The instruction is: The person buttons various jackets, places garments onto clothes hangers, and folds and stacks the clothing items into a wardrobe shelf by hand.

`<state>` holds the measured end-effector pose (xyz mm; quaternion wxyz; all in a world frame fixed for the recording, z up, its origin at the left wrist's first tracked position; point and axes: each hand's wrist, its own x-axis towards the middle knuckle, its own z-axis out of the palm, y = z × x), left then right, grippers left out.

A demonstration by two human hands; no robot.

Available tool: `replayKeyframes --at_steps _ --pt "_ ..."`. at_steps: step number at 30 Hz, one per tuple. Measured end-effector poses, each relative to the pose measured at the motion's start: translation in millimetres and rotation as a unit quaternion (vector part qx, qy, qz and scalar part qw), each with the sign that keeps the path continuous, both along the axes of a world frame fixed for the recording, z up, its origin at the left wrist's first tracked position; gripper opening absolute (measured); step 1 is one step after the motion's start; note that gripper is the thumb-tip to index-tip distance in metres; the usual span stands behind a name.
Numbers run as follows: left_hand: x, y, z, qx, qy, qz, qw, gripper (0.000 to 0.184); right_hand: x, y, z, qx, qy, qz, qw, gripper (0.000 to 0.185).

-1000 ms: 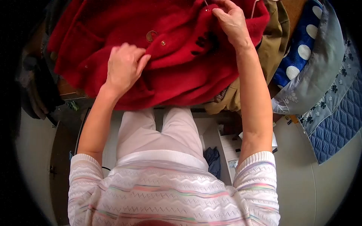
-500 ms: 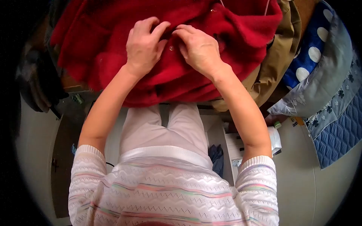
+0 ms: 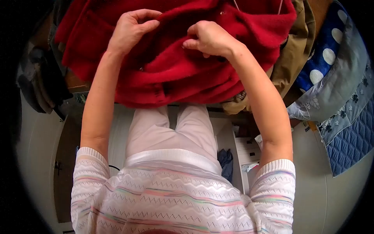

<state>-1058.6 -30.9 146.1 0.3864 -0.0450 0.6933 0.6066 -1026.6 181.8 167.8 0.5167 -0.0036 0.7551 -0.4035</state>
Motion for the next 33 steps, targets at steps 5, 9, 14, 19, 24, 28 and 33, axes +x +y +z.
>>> replayKeyframes --at_steps 5,9,14,19,24,28,33 --pt "-2 -1 15 0.065 -0.124 0.076 0.987 0.019 -19 -4 12 -0.036 -0.124 -0.227 0.965 0.021" --pt "7 1 12 0.095 -0.152 0.106 0.978 0.020 -17 -11 3 -0.044 -0.149 -0.274 0.949 0.021" --pt "10 -1 10 0.099 -0.152 0.100 0.978 0.020 -14 -16 2 -0.088 -0.188 -0.318 0.925 0.020" --pt "13 -3 4 0.123 -0.160 0.112 0.973 0.019 -9 -20 2 -0.113 -0.221 -0.371 0.895 0.020" --pt "13 -6 -2 0.142 -0.189 0.126 0.963 0.020 -7 -24 5 -0.119 -0.217 -0.392 0.886 0.019" --pt "15 -6 -4 0.143 -0.180 0.137 0.963 0.020 -4 -24 9 -0.121 -0.202 -0.407 0.882 0.019" --pt "16 -3 -2 0.130 -0.135 0.115 0.975 0.019 -1 -24 6 -0.146 -0.204 -0.433 0.866 0.018"
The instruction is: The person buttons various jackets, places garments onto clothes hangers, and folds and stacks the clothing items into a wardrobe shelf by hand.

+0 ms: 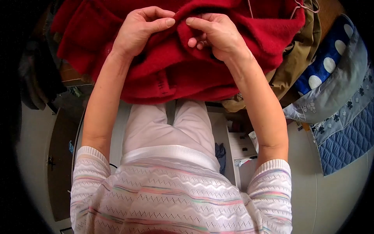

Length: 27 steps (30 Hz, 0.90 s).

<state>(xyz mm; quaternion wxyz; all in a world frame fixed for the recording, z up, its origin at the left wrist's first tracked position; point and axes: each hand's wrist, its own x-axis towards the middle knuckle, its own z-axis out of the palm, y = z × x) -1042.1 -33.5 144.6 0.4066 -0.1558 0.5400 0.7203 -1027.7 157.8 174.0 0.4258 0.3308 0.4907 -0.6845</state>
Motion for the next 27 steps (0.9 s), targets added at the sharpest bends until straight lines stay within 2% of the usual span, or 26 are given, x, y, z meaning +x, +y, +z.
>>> replayKeyframes --at_steps 5,8,11,16,18,20,22,23,24,25,26,27 --pt "4 2 3 -0.050 0.026 -0.006 0.998 0.020 4 -4 -4 -0.001 0.012 -0.030 0.999 0.017" --pt "8 4 2 -0.029 0.028 0.011 0.999 0.018 7 -5 -6 0.005 0.020 -0.037 0.999 0.016" --pt "15 7 -5 -0.043 0.130 -0.006 0.991 0.016 8 -8 -8 0.024 0.027 -0.043 0.998 0.015" --pt "22 13 -10 -0.134 0.248 -0.027 0.959 0.014 9 -12 -13 0.050 0.035 -0.044 0.997 0.015" --pt "23 11 -6 -0.181 0.305 -0.049 0.934 0.014 9 -10 -13 0.059 0.039 -0.022 0.997 0.015" --pt "23 4 12 -0.211 0.322 -0.085 0.919 0.015 0 -8 -5 0.085 0.068 0.076 0.991 0.016" --pt "25 -17 27 -0.258 0.368 -0.178 0.875 0.019 -8 -1 0 0.128 0.152 0.184 0.963 0.019" --pt "27 -31 37 -0.294 0.394 -0.231 0.840 0.021 -10 9 -6 0.182 0.204 0.269 0.924 0.025" --pt "30 -46 46 -0.327 0.418 -0.282 0.800 0.023 -16 8 11 0.220 0.217 0.316 0.897 0.030" --pt "32 -61 53 -0.344 0.390 -0.336 0.785 0.027 -19 13 10 0.232 0.278 0.376 0.853 0.031" --pt "35 -73 57 -0.335 0.361 -0.354 0.795 0.026 -22 21 9 0.241 0.336 0.432 0.801 0.032" --pt "35 -81 68 -0.353 0.337 -0.417 0.767 0.026 -24 21 14 0.274 0.343 0.467 0.768 0.033"
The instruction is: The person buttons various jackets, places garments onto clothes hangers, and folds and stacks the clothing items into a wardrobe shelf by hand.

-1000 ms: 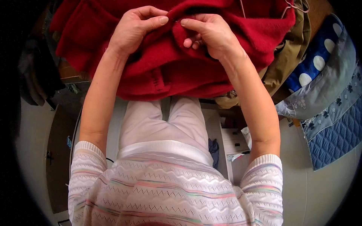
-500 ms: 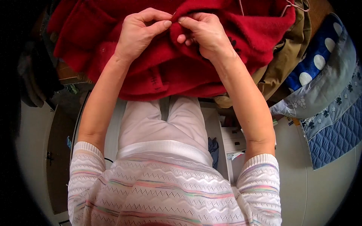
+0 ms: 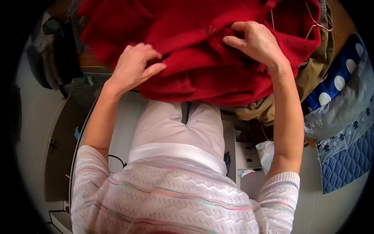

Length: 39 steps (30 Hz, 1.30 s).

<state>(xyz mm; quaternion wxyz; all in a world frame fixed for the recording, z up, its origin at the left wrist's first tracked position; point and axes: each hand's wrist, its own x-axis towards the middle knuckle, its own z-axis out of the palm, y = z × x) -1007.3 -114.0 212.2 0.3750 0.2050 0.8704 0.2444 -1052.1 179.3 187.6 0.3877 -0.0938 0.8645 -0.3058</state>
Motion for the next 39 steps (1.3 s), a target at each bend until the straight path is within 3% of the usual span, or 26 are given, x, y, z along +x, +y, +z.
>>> replayKeyframes --at_steps 4,7,10,13,14,17,20,22,25,27,28,30,34,37,39 --pt "12 -16 22 -0.123 -0.001 -0.076 0.989 0.027 -6 8 9 0.104 0.067 0.105 0.987 0.031" --pt "21 -28 21 -0.038 0.055 -0.022 0.998 0.026 -8 14 8 0.123 0.081 0.121 0.982 0.029" --pt "34 -41 7 -0.039 -0.034 0.024 0.998 0.025 -4 26 -3 0.124 0.118 0.110 0.979 0.030" --pt "40 -52 5 0.039 -0.263 0.184 0.946 0.023 3 34 -18 0.136 0.191 0.093 0.968 0.031" --pt "40 -58 2 0.048 -0.264 0.157 0.951 0.023 4 41 -20 0.150 0.221 0.085 0.960 0.031" --pt "46 -86 -25 0.060 -0.324 0.270 0.905 0.017 -1 61 -20 0.134 0.285 -0.016 0.949 0.030" --pt "49 -104 -50 0.010 -0.369 0.307 0.877 0.014 -10 115 -27 0.215 0.334 -0.131 0.908 0.026" --pt "46 -95 -50 -0.007 -0.340 0.290 0.895 0.012 -15 143 -29 0.246 0.355 -0.188 0.882 0.022" --pt "48 -90 -48 -0.030 -0.273 0.253 0.928 0.012 -17 147 -27 0.243 0.304 -0.219 0.895 0.018" --pt "46 -88 -44 -0.053 -0.214 0.203 0.954 0.012 -10 128 -27 0.157 0.266 -0.252 0.917 0.017" --pt "42 -85 -38 -0.076 -0.154 0.151 0.973 0.011 -6 112 -22 0.116 0.214 -0.253 0.936 0.018" --pt "29 -70 -22 -0.121 -0.028 0.047 0.991 0.010 3 82 -12 0.148 0.232 -0.145 0.950 0.026" --pt "-14 -9 -6 0.004 0.101 0.100 0.990 0.007 13 70 -23 0.270 0.217 -0.008 0.938 0.036" --pt "-38 58 -20 0.138 0.091 0.174 0.971 0.009 8 72 -21 0.297 0.153 0.023 0.942 0.035" --pt "-55 109 -33 0.205 0.130 0.180 0.953 0.014 9 79 -28 0.232 0.143 0.021 0.962 0.031"
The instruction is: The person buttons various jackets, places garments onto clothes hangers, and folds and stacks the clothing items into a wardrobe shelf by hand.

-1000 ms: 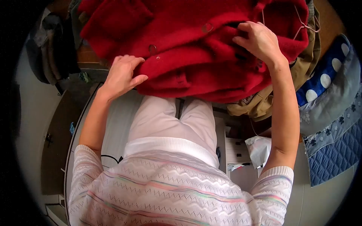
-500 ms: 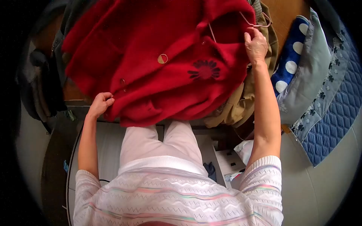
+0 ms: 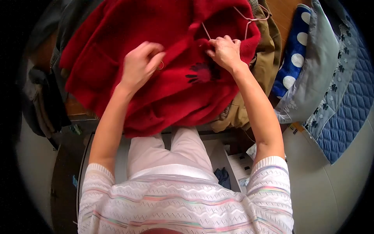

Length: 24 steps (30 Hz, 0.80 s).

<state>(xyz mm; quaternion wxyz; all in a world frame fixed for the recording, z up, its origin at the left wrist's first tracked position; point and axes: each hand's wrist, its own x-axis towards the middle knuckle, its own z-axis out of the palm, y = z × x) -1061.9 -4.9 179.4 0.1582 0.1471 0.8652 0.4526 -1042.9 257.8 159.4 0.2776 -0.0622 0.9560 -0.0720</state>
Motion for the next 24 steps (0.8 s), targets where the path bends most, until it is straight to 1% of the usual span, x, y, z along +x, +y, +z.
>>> replayKeyframes --at_steps 1,2,3,4,5,6,7,8,9,10,11,12,14,17,21,24 --pt "-7 25 -6 -0.001 0.031 0.016 0.999 0.017 0 3 -4 -0.034 -0.007 0.003 0.999 0.029" --pt "-14 48 -13 -0.003 0.061 0.032 0.998 0.019 -2 8 -6 -0.119 -0.041 -0.056 0.990 0.029" --pt "-19 71 -21 -0.022 0.080 0.041 0.996 0.022 -4 13 -9 -0.203 -0.076 -0.114 0.970 0.028" --pt "-24 85 -31 -0.042 0.098 0.048 0.993 0.025 -4 14 -7 -0.285 -0.109 -0.172 0.937 0.027" --pt "-32 90 -42 -0.046 0.049 0.040 0.997 0.028 -7 16 -3 -0.339 -0.150 -0.192 0.909 0.027" --pt "-41 94 -54 -0.051 0.000 0.030 0.998 0.031 -10 18 -3 -0.351 -0.170 -0.199 0.899 0.028" --pt "-45 95 -53 -0.057 -0.049 0.018 0.997 0.034 -13 21 -5 -0.363 -0.190 -0.207 0.889 0.029" --pt "-51 89 -54 0.003 -0.199 0.019 0.980 0.034 -14 24 -5 -0.375 -0.209 -0.216 0.877 0.030" --pt "-52 82 -54 0.114 -0.306 0.038 0.945 0.031 -17 22 -1 -0.405 -0.202 -0.219 0.864 0.031" --pt "-52 76 -55 0.221 -0.406 0.057 0.885 0.028 -21 17 8 -0.397 -0.196 -0.230 0.867 0.032" --pt "-51 72 -61 0.243 -0.418 0.055 0.874 0.024 -24 14 8 -0.409 -0.214 -0.264 0.847 0.028" --pt "-51 71 -58 0.246 -0.430 0.055 0.867 0.024 -25 11 8 -0.420 -0.232 -0.298 0.825 0.025" --pt "-52 70 -52 0.257 -0.454 0.058 0.851 0.025 -30 4 11 -0.415 -0.232 -0.321 0.819 0.026" --pt "-52 71 -57 0.289 -0.465 0.043 0.836 0.026 -32 -2 9 -0.398 -0.221 -0.360 0.814 0.026" --pt "-50 68 -57 0.278 -0.457 0.042 0.844 0.028 -30 -7 0 -0.402 -0.191 -0.392 0.805 0.027" --pt "-49 67 -55 0.264 -0.447 0.040 0.853 0.028 -26 -7 5 -0.423 -0.199 -0.406 0.785 0.027"
